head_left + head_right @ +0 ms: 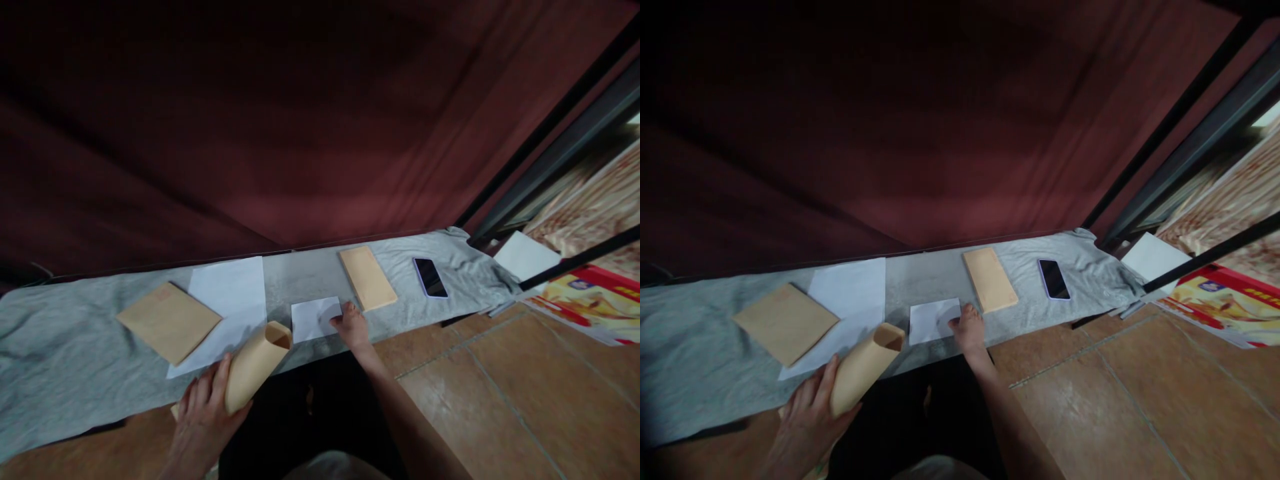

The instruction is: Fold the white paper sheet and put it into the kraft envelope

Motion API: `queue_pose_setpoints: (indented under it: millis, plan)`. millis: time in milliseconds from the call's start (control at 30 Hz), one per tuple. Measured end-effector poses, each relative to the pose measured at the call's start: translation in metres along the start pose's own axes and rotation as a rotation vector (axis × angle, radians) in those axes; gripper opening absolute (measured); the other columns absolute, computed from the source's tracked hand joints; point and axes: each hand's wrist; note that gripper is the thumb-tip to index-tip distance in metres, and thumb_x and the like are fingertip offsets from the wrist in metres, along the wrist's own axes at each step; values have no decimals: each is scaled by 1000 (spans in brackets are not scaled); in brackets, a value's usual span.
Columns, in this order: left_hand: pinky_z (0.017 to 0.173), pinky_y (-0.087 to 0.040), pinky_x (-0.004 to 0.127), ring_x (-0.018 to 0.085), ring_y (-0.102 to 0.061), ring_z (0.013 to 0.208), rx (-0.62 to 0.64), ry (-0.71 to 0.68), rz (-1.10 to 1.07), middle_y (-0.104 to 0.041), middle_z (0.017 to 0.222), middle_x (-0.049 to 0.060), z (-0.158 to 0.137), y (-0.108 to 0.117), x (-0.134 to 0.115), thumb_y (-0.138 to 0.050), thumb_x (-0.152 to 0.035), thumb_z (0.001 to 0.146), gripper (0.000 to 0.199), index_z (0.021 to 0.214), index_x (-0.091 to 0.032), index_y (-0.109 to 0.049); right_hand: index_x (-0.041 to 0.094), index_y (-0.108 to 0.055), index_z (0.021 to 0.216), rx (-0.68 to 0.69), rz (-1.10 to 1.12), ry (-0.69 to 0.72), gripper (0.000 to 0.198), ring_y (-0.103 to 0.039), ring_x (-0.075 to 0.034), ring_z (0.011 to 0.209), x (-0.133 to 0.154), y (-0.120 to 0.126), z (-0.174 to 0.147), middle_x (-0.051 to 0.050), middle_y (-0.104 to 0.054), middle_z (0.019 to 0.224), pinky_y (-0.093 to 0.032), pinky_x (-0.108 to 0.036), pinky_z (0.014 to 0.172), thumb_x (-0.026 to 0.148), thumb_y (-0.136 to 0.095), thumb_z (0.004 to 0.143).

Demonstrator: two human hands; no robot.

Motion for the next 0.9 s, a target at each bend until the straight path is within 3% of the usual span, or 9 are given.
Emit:
queue_pose_setpoints:
  millis: [133, 233, 300, 367, 433, 600, 667, 800, 900]
  plan:
    - [100, -44, 51, 36, -55, 115, -13, 8, -16, -55, 130, 18, 1, 3, -2, -53, -38, 89, 86, 161, -19, -8, 20, -64, 107, 18, 69, 39, 20, -69, -22, 96, -9, 0, 6, -8, -71, 101, -51, -30, 81, 23, -61, 88]
    - [96, -47, 51, 36, -57, 111, -39, -3, -19, -57, 126, 17, 1, 3, -2, -52, -37, 90, 87, 161, -21, -4, 16, -58, 129, -64, 45, 96, 45, -62, -27, 113, -6, -1, 6, -15, -64, 122, -50, -35, 92, 27, -68, 86]
    - [93, -49, 50, 35, -59, 109, -47, 3, -17, -58, 124, 17, -1, 2, -2, -54, -37, 88, 90, 161, -22, -2, 16, -48, 142, -72, 6, 247, 64, -54, -29, 126, 0, 0, 5, -17, -55, 138, -45, -39, 102, 26, -71, 83]
    - [92, -49, 49, 35, -59, 107, -36, 15, -14, -58, 123, 16, -2, 2, -1, -54, -37, 88, 91, 161, -22, -2, 19, -41, 149, 6, -39, 418, 76, -45, -29, 135, 8, 1, 8, -15, -46, 150, -39, -42, 110, 24, -74, 81]
    - [93, -48, 50, 35, -59, 108, -18, 15, -15, -58, 125, 16, -2, 4, 1, -55, -37, 87, 91, 161, -23, -4, 20, -40, 150, 113, -78, 494, 80, -42, -30, 138, 16, 6, 13, -14, -42, 154, -34, -43, 114, 26, -76, 79]
    - [109, -35, 54, 35, -52, 123, 30, -39, -43, -54, 131, 16, 23, 15, 23, -56, -36, 86, 92, 161, -22, -5, 23, -54, 139, 224, -127, 451, 70, -49, -30, 128, 27, 18, 33, -12, -54, 141, -38, -43, 107, 27, -80, 75]
    - [114, -27, 56, 35, -48, 129, 109, -79, -54, -52, 136, 15, 46, 20, 38, -61, -35, 80, 97, 160, -25, -7, 21, -60, 132, 218, -119, 451, 62, -50, -30, 127, 27, 19, 38, -12, -57, 136, -40, -43, 104, 25, -80, 73]
    - [117, -13, 58, 34, -44, 135, 243, -111, -61, -48, 144, 14, 105, 23, 66, -63, -31, 75, 100, 160, -27, -10, 20, -71, 108, 212, -65, 470, 30, -59, -24, 116, 26, 24, 41, -8, -67, 119, -44, -37, 100, 11, -67, 80]
    - [117, -8, 61, 37, -42, 137, 356, -87, -66, -46, 146, 15, 140, 15, 79, -65, -32, 70, 104, 160, -25, -13, 21, -71, 103, 208, 1, 501, 26, -65, -18, 103, 24, 39, 39, -4, -71, 109, -48, -28, 94, 8, -58, 85]
Point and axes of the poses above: each hand's wrist, its own z-axis towards the middle knuckle, its own y-axis out of the back of the hand, x = y × z
